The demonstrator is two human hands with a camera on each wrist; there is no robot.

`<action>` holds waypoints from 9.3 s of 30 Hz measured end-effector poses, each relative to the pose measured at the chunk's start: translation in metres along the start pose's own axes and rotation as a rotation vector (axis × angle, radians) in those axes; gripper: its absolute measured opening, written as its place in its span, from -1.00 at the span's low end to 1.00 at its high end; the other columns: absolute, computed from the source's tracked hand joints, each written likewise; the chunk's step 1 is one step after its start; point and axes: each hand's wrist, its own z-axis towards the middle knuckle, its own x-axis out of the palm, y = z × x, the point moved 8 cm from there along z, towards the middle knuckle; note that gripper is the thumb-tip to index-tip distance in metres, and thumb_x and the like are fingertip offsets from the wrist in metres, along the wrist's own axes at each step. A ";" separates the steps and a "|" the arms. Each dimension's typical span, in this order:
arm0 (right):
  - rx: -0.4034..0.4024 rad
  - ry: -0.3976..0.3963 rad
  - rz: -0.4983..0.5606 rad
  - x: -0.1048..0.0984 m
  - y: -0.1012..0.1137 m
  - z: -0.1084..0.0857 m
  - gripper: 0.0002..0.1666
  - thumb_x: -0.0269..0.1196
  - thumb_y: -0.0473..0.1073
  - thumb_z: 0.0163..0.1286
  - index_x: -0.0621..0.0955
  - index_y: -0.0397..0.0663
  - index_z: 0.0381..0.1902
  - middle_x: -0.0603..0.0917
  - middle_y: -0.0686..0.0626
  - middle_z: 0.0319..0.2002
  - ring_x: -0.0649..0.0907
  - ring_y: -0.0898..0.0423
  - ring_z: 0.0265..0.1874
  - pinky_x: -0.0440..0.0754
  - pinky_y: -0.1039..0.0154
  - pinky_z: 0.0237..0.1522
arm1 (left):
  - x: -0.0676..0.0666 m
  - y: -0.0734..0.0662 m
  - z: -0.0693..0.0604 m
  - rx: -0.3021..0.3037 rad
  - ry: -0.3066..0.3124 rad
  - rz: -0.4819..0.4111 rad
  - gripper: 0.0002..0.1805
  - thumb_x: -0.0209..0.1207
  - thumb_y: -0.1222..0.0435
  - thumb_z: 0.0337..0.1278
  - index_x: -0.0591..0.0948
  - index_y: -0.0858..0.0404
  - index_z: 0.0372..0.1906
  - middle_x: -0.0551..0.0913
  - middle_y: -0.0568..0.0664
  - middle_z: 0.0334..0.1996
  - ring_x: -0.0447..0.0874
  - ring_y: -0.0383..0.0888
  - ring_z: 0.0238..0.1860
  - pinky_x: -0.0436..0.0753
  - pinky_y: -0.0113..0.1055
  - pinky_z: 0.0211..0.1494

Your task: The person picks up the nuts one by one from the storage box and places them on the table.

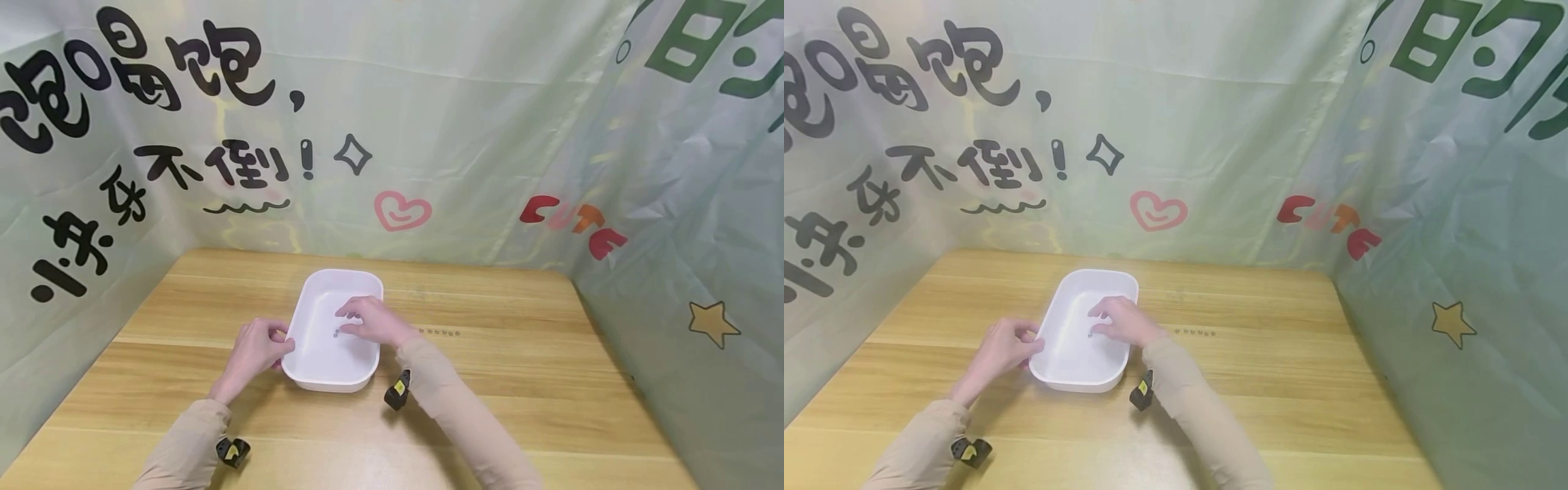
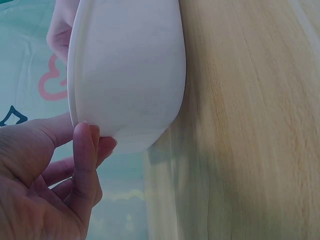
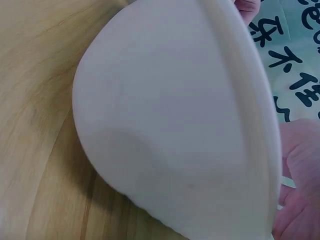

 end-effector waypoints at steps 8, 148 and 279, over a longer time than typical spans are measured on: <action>0.071 0.056 -0.054 0.011 0.001 0.010 -0.61 0.35 -0.18 0.33 0.68 -0.15 0.10 0.76 -0.07 0.07 0.71 0.05 0.06 0.64 0.27 0.18 | 0.000 -0.001 -0.002 -0.004 0.001 -0.019 -0.63 0.26 0.42 -0.01 0.65 0.53 -0.05 0.79 0.20 -0.45 0.65 -0.18 -0.69 0.70 -0.26 -0.56; -0.024 -0.275 0.226 -0.002 0.003 0.004 -0.78 0.39 -0.17 0.29 0.80 -0.19 -0.19 0.85 -0.07 -0.23 0.82 0.05 -0.16 0.70 0.41 -0.09 | 0.000 -0.001 -0.003 -0.005 0.002 0.013 -0.64 0.27 0.42 -0.01 0.67 0.51 -0.06 0.78 0.14 -0.50 0.64 -0.18 -0.70 0.62 -0.35 -0.62; 0.298 -0.669 0.106 -0.045 -0.173 -0.192 -0.71 0.34 -0.30 0.31 0.73 -0.36 -0.05 0.67 -0.33 0.15 0.55 -0.30 0.31 0.31 -0.22 0.46 | -0.001 -0.002 -0.001 0.015 -0.010 0.011 -0.62 0.24 0.41 -0.04 0.67 0.50 -0.05 0.79 0.13 -0.48 0.66 -0.14 -0.71 0.60 -0.36 -0.63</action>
